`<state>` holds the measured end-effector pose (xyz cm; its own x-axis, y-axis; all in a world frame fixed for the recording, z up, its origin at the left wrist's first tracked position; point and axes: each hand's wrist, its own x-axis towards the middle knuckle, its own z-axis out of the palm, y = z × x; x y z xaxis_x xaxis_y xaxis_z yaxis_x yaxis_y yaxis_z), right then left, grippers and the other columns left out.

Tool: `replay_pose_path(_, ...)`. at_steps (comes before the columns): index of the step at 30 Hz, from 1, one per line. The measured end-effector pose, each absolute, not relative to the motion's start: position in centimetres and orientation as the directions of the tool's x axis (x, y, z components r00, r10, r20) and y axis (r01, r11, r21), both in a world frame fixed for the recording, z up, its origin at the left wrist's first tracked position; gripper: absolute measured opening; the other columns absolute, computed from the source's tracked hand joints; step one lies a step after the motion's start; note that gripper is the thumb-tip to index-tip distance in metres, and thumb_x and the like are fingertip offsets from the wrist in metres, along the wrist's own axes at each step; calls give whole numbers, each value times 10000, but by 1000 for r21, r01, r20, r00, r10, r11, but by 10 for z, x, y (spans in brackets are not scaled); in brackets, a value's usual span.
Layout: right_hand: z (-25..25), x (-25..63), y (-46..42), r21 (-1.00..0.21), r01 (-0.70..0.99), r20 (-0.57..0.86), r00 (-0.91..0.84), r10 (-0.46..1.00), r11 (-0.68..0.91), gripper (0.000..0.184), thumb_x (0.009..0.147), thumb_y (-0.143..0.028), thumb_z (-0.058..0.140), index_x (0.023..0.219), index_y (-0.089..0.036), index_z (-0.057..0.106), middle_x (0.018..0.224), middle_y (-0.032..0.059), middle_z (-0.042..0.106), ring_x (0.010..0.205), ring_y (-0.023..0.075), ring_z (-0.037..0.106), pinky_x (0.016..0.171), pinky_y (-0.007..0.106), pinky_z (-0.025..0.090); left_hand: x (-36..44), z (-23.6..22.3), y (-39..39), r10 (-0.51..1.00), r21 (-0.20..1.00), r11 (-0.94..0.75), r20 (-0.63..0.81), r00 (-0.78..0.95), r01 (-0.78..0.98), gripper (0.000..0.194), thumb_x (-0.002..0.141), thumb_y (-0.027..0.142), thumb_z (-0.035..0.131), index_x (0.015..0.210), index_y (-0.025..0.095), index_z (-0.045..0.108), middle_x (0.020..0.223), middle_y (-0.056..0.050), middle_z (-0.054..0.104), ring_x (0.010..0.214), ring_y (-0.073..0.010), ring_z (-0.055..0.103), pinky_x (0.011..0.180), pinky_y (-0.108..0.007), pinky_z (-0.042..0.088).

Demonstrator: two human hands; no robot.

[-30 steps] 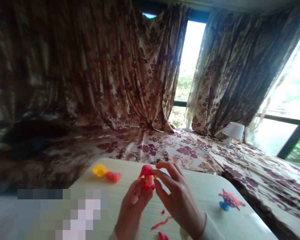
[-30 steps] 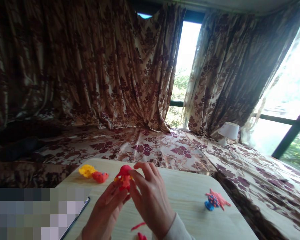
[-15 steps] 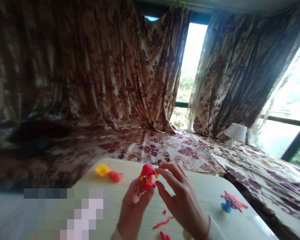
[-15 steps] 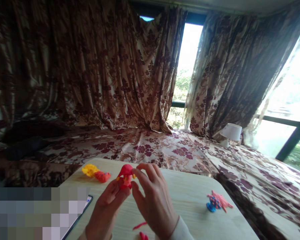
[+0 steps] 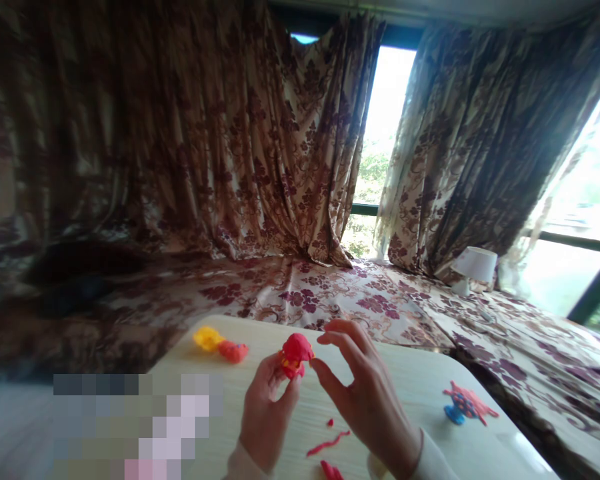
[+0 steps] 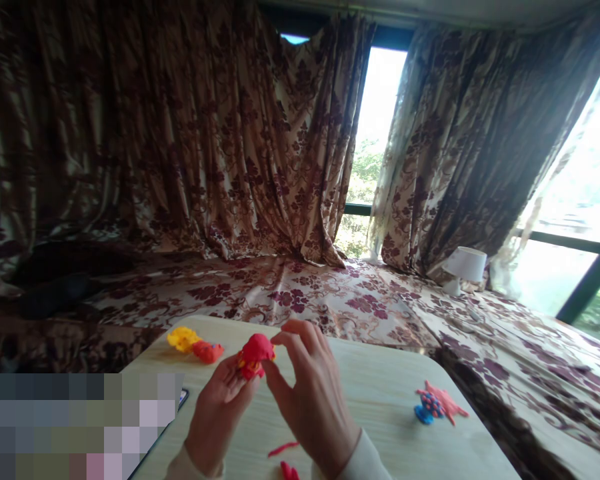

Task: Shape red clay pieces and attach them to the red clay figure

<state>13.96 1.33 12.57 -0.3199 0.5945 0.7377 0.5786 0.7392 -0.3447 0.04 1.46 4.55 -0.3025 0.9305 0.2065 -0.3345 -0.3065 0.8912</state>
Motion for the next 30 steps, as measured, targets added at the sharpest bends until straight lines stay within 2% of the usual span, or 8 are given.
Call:
replay_pose_path(3, 114, 146, 23, -415, 539, 689, -341, 640, 733, 208, 822, -190, 578, 1029, -218, 570, 1062, 76, 569, 989, 207, 547, 845, 371, 474, -6, 39, 19, 941, 892, -278, 178, -289, -357, 364, 623, 242, 738, 939, 180, 567, 945, -65, 689, 948, -235, 636, 896, -369, 462)
replay_pose_path(7, 108, 142, 46, -511, 506, 535, -444, 718, 694, 272, 823, -219, 575, 1094, -206, 598, 1067, 74, 632, 1005, 204, 576, 892, 392, 457, -11, 33, 20, 939, 898, -274, 172, -298, -343, 424, 597, 268, 747, 951, 191, 525, 950, -73, 686, 946, -240, 643, 885, -375, 465)
replay_pose_path(13, 113, 119, 68, -507, 486, 391, -607, 692, 712, 252, 793, -236, 603, 1037, -216, 664, 1008, 48, 689, 899, 174, 633, 793, 298, 489, -17, 22, 22, 938, 930, -263, 184, -294, -256, 482, 629, 271, 708, 1030, 198, 450, 926, -81, 689, 886, -222, 662, 882, -395, 452)
replay_pose_path(17, 106, 106, 71, -484, 515, 322, -647, 691, 708, 201, 767, -219, 619, 952, -183, 688, 890, 45, 703, 786, 160, 640, 696, 256, 485, -28, 7, 22, 940, 972, -215, 179, -291, -94, 506, 661, 288, 656, 1110, 181, 448, 969, -108, 691, 919, -231, 655, 917, -423, 418)
replay_pose_path(20, 96, 97, 74, -455, 554, 291, -647, 705, 697, 189, 750, -205, 629, 926, -175, 689, 883, 50, 691, 781, 162, 627, 714, 262, 471, -43, -4, 13, 938, 976, -168, 202, -282, 141, 476, 627, 264, 648, 1080, 172, 532, 1055, -146, 660, 1040, -292, 592, 937, -472, 390)
replay_pose_path(24, 79, 87, 81, -409, 610, 240, -645, 725, 679, 243, 718, -149, 625, 953, -170, 680, 914, 60, 682, 811, 173, 624, 734, 267, 460, -59, -9, -5, 939, 849, -178, 299, -173, 497, 361, 601, 185, 614, 960, 186, 649, 1100, -139, 633, 1094, -314, 520, 1001, -463, 319)
replay_pose_path(27, 67, 81, 85, -367, 635, 200, -660, 725, 680, 270, 723, -160, 636, 991, -163, 665, 951, 69, 674, 843, 181, 624, 759, 285, 462, -59, -8, -15, 944, 697, -184, 322, -74, 693, 412, 643, 147, 542, 1041, 186, 642, 1110, -138, 618, 1095, -322, 491, 983, -479, 306)
replay_pose_path(30, 58, 78, 88, -320, 646, 164, -683, 712, 694, 253, 795, -250, 625, 1029, -153, 626, 986, 63, 651, 874, 181, 614, 788, 344, 474, -53, -8, -17, 951, 550, -154, 308, -28, 821, 465, 698, 154, 488, 1153, 140, 581, 1117, -166, 599, 1087, -338, 476, 955, -511, 295)
